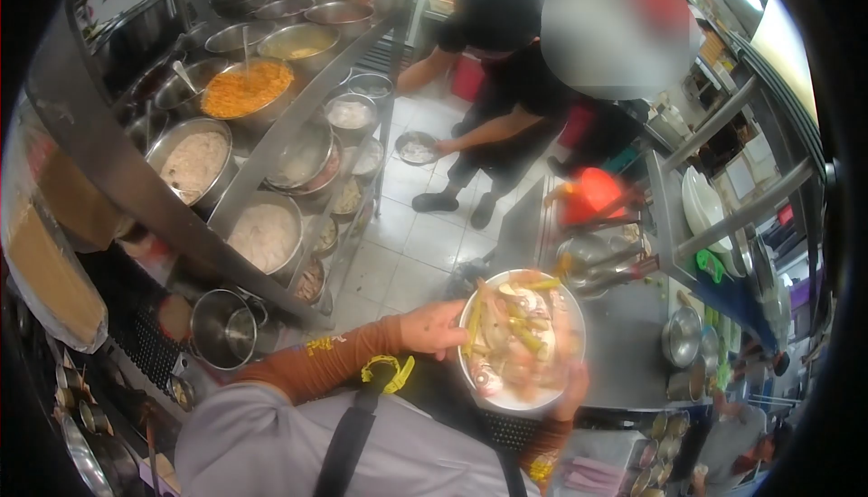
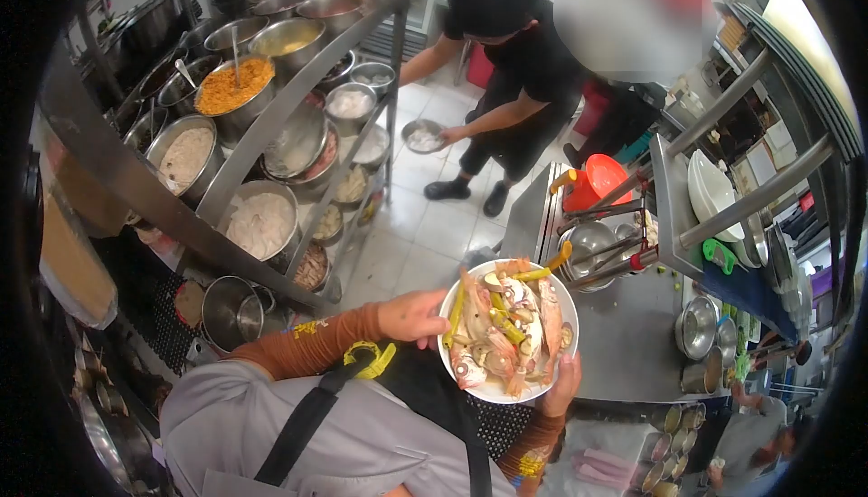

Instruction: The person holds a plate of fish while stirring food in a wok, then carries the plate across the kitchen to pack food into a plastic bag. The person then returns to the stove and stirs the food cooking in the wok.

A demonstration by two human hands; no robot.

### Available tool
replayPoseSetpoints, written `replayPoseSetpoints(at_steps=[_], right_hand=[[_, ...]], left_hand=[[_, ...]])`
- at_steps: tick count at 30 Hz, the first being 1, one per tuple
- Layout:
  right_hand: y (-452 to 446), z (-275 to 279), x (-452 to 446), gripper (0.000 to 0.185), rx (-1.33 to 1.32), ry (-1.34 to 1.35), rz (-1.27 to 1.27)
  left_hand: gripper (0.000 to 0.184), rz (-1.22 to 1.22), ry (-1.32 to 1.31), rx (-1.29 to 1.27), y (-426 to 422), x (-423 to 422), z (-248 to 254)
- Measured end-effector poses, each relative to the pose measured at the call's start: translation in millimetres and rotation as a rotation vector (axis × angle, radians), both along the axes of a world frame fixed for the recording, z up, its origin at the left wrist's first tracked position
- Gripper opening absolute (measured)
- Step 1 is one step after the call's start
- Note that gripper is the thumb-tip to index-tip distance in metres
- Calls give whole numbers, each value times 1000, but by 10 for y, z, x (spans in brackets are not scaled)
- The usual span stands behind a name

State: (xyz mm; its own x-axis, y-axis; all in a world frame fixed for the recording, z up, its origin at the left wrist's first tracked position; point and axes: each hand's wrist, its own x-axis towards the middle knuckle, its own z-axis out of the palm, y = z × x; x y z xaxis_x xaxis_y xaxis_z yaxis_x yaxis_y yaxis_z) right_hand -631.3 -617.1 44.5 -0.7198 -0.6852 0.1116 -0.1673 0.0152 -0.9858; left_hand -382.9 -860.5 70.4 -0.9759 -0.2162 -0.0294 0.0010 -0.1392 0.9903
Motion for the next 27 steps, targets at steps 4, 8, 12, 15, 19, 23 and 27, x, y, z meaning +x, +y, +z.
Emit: replayPoseSetpoints(at_steps=[4, 8, 12, 15, 19, 23, 27], right_hand=[[-25, 45, 41, 43, 5, 10, -8], [-189, 149, 107, 43, -9, -37, 20], [-385, 139, 133, 43, 7, -13, 29], [-651, 258, 270, 43, -15, -50, 89], [-1007, 327, 393, 44, -6, -47, 172], [-1356, 304, 494, 46, 20, -56, 226], [-1720, 284, 572, 47, 46, -77, 274]], left_hand=[[53, 10, 11, 9, -3, 27, 85], [52, 62, -11, 19, -54, 78, 92], [53, 99, -57, -18, -193, 185, 56], [53, 143, -104, -48, -334, 311, 52], [49, 214, -114, -13, -498, 511, 68], [46, 289, -132, 46, -693, 653, -63], [43, 384, -87, 115, -876, 775, -173]])
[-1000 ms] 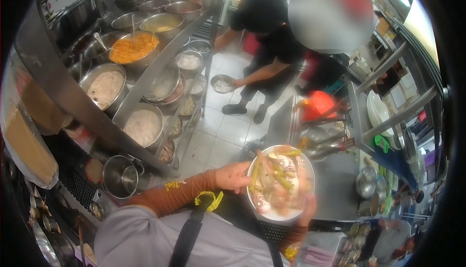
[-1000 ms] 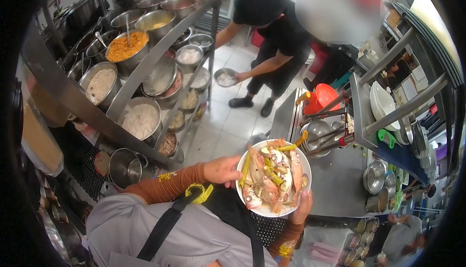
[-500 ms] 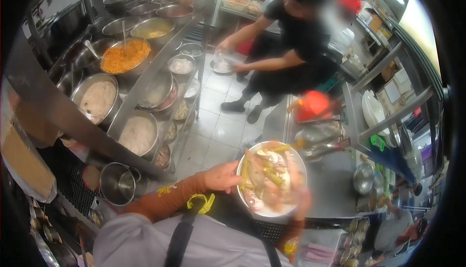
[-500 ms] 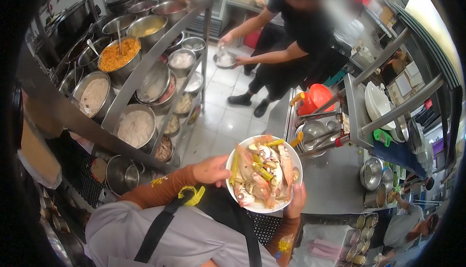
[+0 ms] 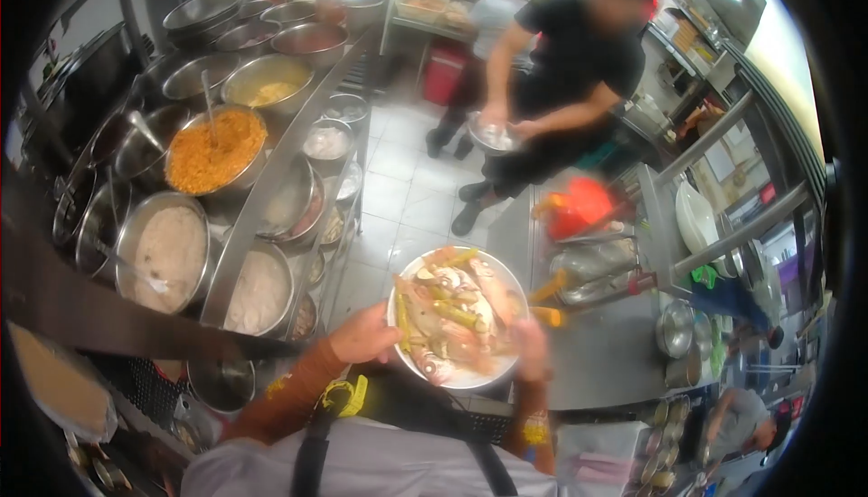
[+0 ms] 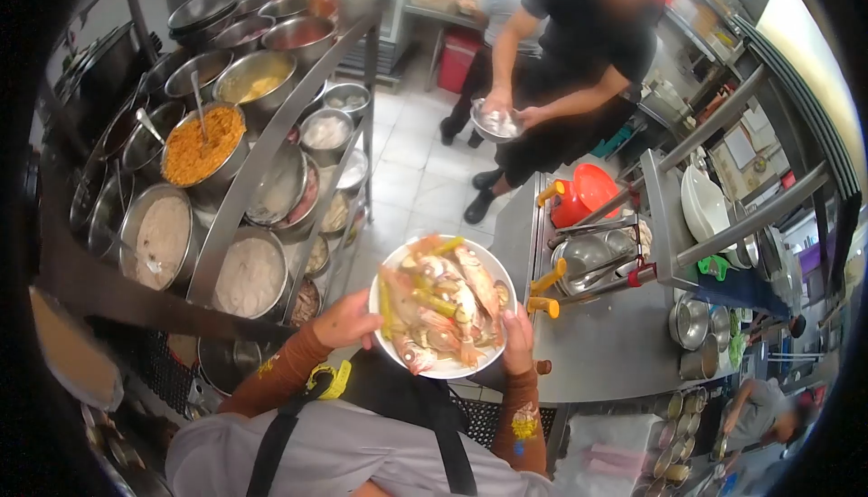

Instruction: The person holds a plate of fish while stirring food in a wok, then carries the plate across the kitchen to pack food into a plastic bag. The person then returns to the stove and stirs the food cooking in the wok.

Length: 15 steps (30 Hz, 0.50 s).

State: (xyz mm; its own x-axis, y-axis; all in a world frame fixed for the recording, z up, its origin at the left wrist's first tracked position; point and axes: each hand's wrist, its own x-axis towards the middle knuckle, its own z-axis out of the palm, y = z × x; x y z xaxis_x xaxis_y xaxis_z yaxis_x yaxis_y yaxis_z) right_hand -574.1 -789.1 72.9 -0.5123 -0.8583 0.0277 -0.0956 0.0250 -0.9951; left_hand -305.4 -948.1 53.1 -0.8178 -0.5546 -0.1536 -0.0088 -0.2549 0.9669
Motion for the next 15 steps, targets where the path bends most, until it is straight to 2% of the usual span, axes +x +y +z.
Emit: replayPoseSetpoints(at_steps=[3, 9, 15], right_hand=[[-262, 98, 118, 47, 32, -15, 25], [-692, -90, 35, 40, -31, 61, 145], [-1199, -68, -121, 34, -61, 49, 149]], left_hand=[[45, 39, -6, -3, -125, 117, 52], [49, 89, -68, -81, -383, 246, 168], [50, 192, -4, -24, -711, 63, 59]])
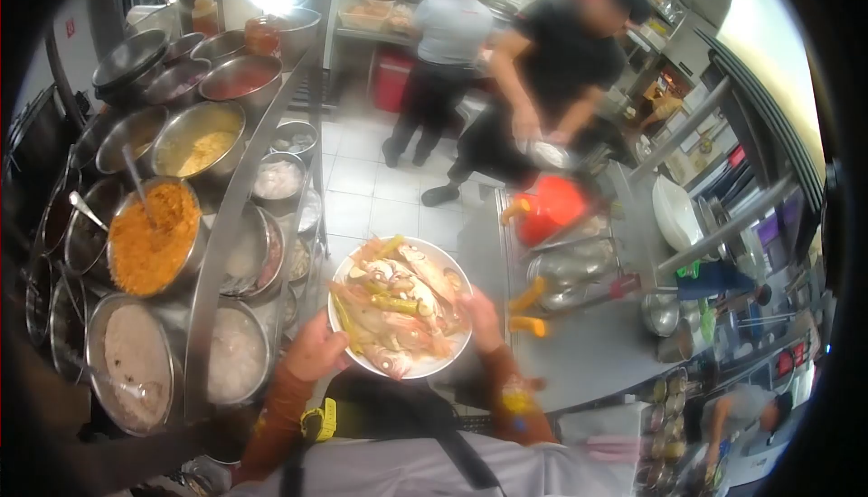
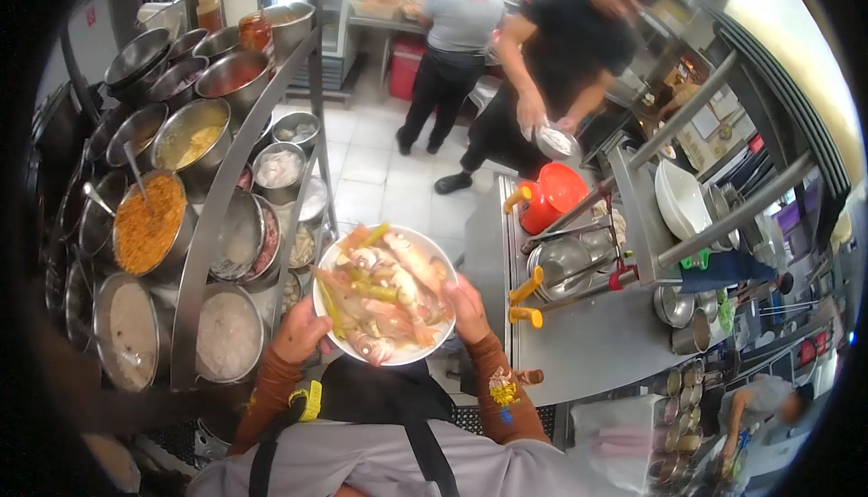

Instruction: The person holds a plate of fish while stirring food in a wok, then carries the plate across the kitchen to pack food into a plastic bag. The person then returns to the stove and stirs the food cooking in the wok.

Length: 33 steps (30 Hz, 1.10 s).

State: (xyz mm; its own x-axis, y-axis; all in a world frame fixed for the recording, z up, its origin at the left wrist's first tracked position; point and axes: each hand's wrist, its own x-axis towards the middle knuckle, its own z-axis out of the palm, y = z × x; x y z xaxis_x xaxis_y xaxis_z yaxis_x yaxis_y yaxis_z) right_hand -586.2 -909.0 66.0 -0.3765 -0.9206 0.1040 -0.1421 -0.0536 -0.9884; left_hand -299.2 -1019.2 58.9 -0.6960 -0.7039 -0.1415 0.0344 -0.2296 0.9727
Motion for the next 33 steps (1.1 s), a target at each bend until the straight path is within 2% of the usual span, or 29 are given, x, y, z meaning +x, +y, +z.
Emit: replayPoseSetpoints(at_steps=[4, 11, 14, 17, 19, 24, 27, 29, 30, 33], right_hand=[[-489, -116, -347, 32, 35, 47, 34], [-1674, -198, -923, 32, 22, -154, 123], [-2146, -225, -1638, 40, 52, -8, 136], [-2667, -107, -2071, 38, 46, 95, 42], [-2976, -53, -2422, 38, -40, 174, 104], [-3440, 235, -3055, 42, -96, -99, 55], [-3692, 137, -3467, 43, -27, -140, -23], [-3800, 83, -3666, 43, -9, -138, -145], [-3764, 192, -3836, 43, 16, -132, -178], [-3279, 809, -4443, 42, 57, -158, -295]], left_hand=[[47, 67, -8, -50, -375, -224, -115], [41, 189, -33, -43, -1271, -790, -97], [41, 185, -55, -21, -1675, -1376, 60], [42, 164, -94, -111, -2188, -1852, 255], [45, 166, -95, -156, -2477, -2203, 328], [48, 89, -108, -48, -3165, -3009, 433], [48, -2, -186, -14, -3718, -3468, 320], [50, -59, -150, 1, -4048, -3801, 231], [52, -53, -163, -30, -4079, -4065, 337], [58, -122, -216, -32, -3833, -4906, 1060]])
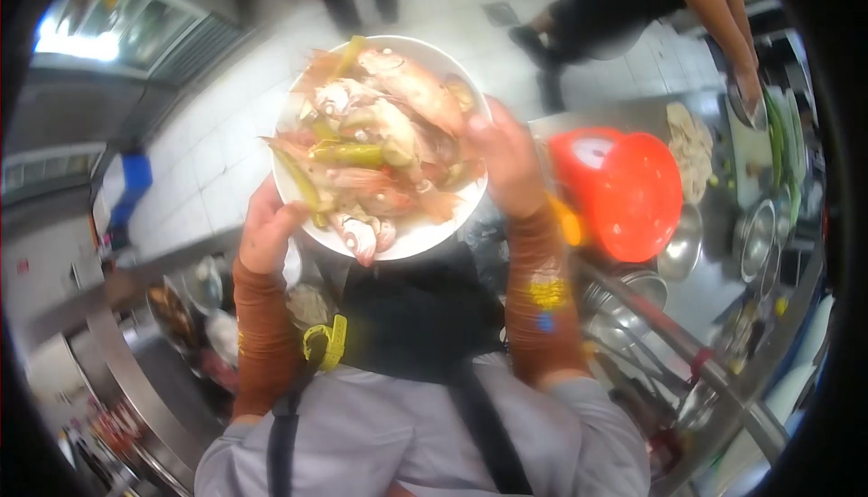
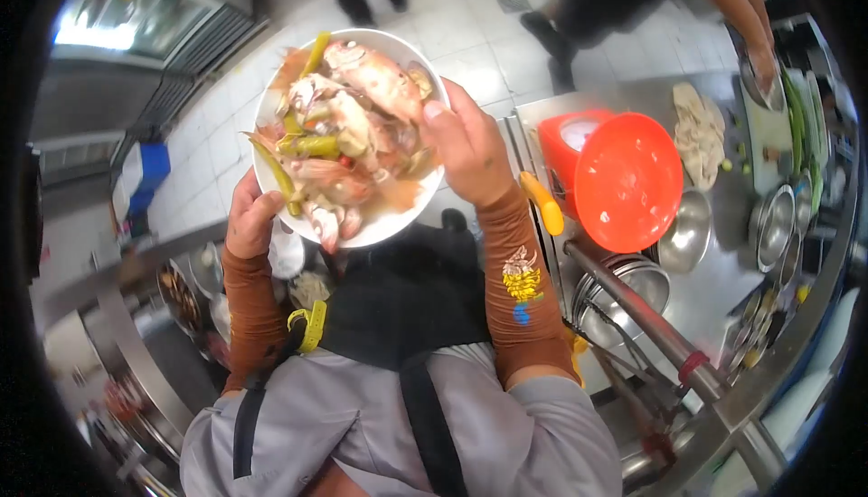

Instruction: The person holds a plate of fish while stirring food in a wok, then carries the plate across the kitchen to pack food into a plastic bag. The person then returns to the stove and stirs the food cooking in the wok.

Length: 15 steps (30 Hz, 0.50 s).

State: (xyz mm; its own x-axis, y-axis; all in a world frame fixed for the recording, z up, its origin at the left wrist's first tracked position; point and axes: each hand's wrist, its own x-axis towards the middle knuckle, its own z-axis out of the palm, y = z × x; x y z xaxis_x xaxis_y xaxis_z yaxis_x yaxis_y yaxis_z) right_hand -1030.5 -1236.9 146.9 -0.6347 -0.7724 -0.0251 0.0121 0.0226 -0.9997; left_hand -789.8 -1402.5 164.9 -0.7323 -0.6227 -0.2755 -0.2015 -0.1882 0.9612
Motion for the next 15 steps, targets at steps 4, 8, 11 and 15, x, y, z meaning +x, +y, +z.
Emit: replayPoseSetpoints(at_steps=[4, 8, 11, 15], right_hand=[[762, 36, -1328, 42, 51, 11, -162], [1503, -591, -1706, 43, -9, 13, -287], [1752, -734, -1414, 42, -153, -12, -312], [1829, -917, -1271, 41, -194, -16, -317]], left_hand=[[63, -202, -36, -1, 322, -1650, -29], [63, -396, -79, -2, 669, -2386, -496], [61, -433, -42, -71, 929, -2121, -530], [53, -495, -14, -39, 930, -2096, -612]])
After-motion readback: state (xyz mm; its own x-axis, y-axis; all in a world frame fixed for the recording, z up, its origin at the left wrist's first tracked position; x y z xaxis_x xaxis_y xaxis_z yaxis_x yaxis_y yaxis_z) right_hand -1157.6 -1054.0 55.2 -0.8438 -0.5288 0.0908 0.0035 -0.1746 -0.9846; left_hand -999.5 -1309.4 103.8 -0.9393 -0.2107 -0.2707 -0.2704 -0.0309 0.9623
